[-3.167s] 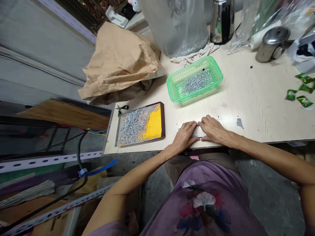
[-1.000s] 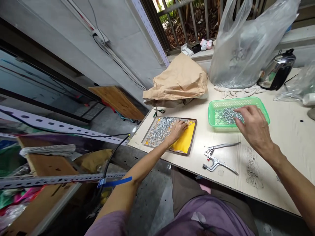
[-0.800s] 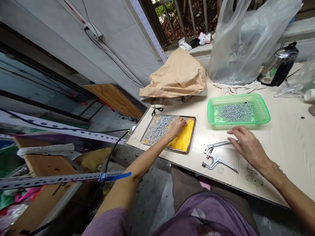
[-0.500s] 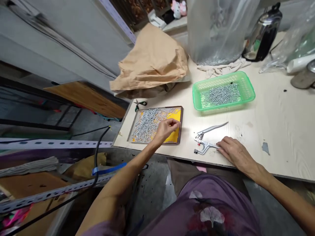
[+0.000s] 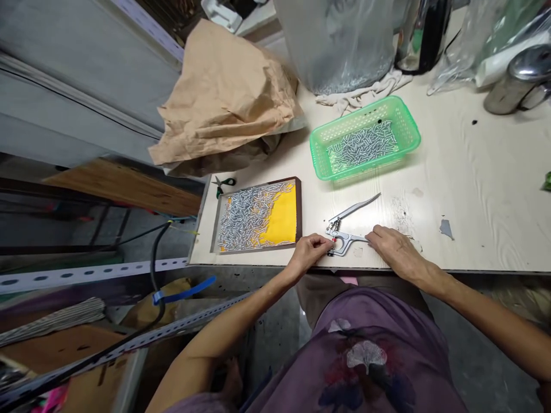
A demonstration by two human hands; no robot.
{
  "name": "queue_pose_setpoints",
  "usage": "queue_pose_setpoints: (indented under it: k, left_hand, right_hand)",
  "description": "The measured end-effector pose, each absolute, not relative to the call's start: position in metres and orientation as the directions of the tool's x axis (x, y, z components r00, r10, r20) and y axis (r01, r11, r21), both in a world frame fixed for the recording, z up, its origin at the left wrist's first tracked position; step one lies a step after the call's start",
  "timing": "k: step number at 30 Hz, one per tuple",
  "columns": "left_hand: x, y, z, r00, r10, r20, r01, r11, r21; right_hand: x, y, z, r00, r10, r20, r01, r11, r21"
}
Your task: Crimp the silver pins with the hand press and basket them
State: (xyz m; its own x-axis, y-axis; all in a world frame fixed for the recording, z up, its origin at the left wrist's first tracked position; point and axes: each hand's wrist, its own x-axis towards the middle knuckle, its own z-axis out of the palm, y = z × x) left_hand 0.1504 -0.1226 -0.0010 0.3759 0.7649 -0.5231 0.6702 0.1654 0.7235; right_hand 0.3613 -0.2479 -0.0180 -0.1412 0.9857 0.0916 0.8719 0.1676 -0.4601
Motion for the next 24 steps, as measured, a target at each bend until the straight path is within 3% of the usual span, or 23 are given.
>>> queue_pose_setpoints:
  k: [7, 11, 17, 24]
  left_hand:
    - [0.154, -0.126, 0.003, 0.301, 0.662, -0.686, 0.753, 0.276, 0.597]
    - [0.157, -0.123, 0.007, 0.325, 0.603, -0.729, 0.813, 0.216, 0.541]
    - [0.159, -0.126, 0.009, 0.381, 0.587, -0.714, 0.84, 0.102, 0.532]
    - [0.159, -0.133, 0.008, 0.341, 0.626, -0.702, 0.807, 0.189, 0.56]
  right_hand:
    - [0.367, -0.247, -0.02, -0.168, 0.98, 0.108, 0.875, 0.199, -0.441]
    - [0.368, -0.247, -0.017, -0.18, 0.978, 0.103, 0.893, 0.206, -0.401]
    - [0.37, -0.249, -0.013, -0.2, 0.973, 0.118, 0.885, 0.231, -0.404]
    - [0.366, -0.253, -0.016, -0.195, 0.967, 0.163, 0.898, 0.243, -0.367]
